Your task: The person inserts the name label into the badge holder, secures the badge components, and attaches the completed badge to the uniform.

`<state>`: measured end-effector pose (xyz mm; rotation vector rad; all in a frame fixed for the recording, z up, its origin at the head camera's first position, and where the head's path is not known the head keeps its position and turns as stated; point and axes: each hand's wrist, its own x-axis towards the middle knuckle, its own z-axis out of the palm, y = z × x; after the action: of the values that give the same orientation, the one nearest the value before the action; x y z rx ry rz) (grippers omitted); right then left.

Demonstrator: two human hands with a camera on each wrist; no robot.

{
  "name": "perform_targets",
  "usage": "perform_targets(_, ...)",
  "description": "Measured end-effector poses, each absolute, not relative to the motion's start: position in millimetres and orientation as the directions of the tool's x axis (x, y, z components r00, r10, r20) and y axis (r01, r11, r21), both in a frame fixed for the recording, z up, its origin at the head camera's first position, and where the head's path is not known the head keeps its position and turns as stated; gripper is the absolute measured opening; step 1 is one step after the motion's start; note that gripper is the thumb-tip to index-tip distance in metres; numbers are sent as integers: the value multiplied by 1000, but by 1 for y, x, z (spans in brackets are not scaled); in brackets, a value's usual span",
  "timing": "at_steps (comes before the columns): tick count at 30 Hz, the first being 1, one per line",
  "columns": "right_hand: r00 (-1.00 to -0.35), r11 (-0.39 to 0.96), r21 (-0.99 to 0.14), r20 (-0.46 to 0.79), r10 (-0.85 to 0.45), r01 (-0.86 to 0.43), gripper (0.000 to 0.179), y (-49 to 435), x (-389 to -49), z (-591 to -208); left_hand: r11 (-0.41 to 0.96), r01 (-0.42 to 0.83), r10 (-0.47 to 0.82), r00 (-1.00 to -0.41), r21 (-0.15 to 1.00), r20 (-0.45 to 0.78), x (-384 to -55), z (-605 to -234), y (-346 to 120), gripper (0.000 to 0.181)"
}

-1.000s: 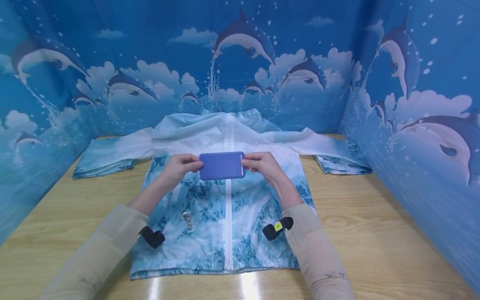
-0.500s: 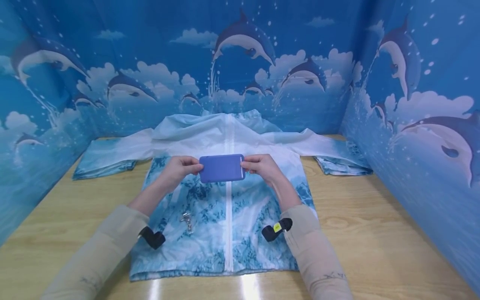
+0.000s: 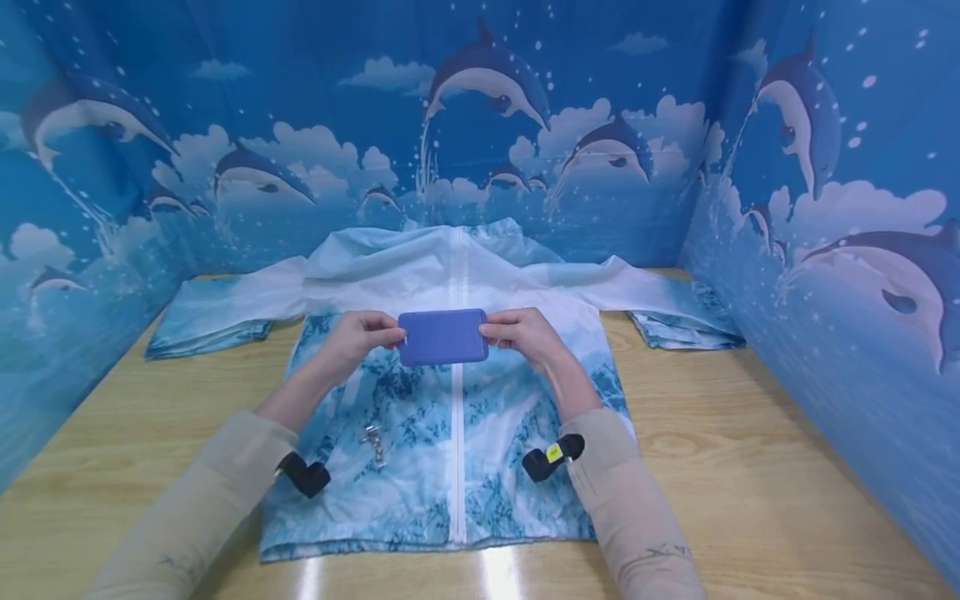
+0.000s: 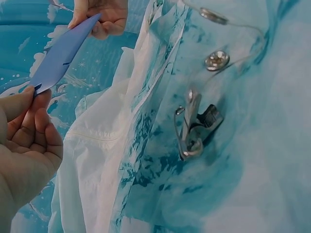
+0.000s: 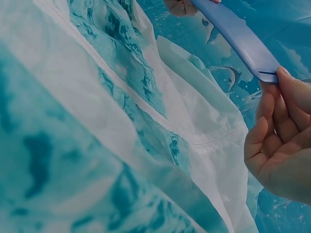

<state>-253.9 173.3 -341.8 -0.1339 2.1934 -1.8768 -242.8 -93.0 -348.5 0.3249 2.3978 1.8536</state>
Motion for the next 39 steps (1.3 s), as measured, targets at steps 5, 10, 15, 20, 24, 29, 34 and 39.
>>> perform_targets(5, -962, 171, -981, -136, -238, 96, 36, 173, -255, -341, 255, 120, 225, -972, 960, 62, -243, -347, -93, 20)
perform_targets(10, -963, 164, -982, -133, -235, 96, 36, 172, -255, -340, 266, 126, 222, -973, 956, 66, -243, -346, -93, 20)
perform_targets(15, -961, 168, -981, -139, -238, 101, 36, 172, -255, -340, 269, 116, 214, -975, 956, 58, -243, -345, -92, 20)
perform_targets(20, -956, 181, -978, -146, -254, 101, 36, 174, -255, -337, 281, 112, 217, -975, 953, 51, -243, -344, -92, 20)
perform_targets(24, -955, 194, -977, -141, -261, 91, 36, 177, -255, -333, 286, 120, 222, -973, 951, 56, -243, -343, -90, 20)
perform_targets(29, -956, 196, -977, -132, -261, 81, 39, 178, -255, -331, 292, 139, 215, -974, 946, 77, -242, -340, -88, 21)
perform_targets(34, -960, 197, -977, -128, -248, 80, 41, 179, -256, -334, 290, 165, 214, -971, 943, 104, -239, -341, -87, 23)
perform_targets(39, -968, 220, -974, -95, -231, 43, 41, 179, -257, -338, 283, 185, 210, -969, 941, 127, -238, -341, -86, 23)
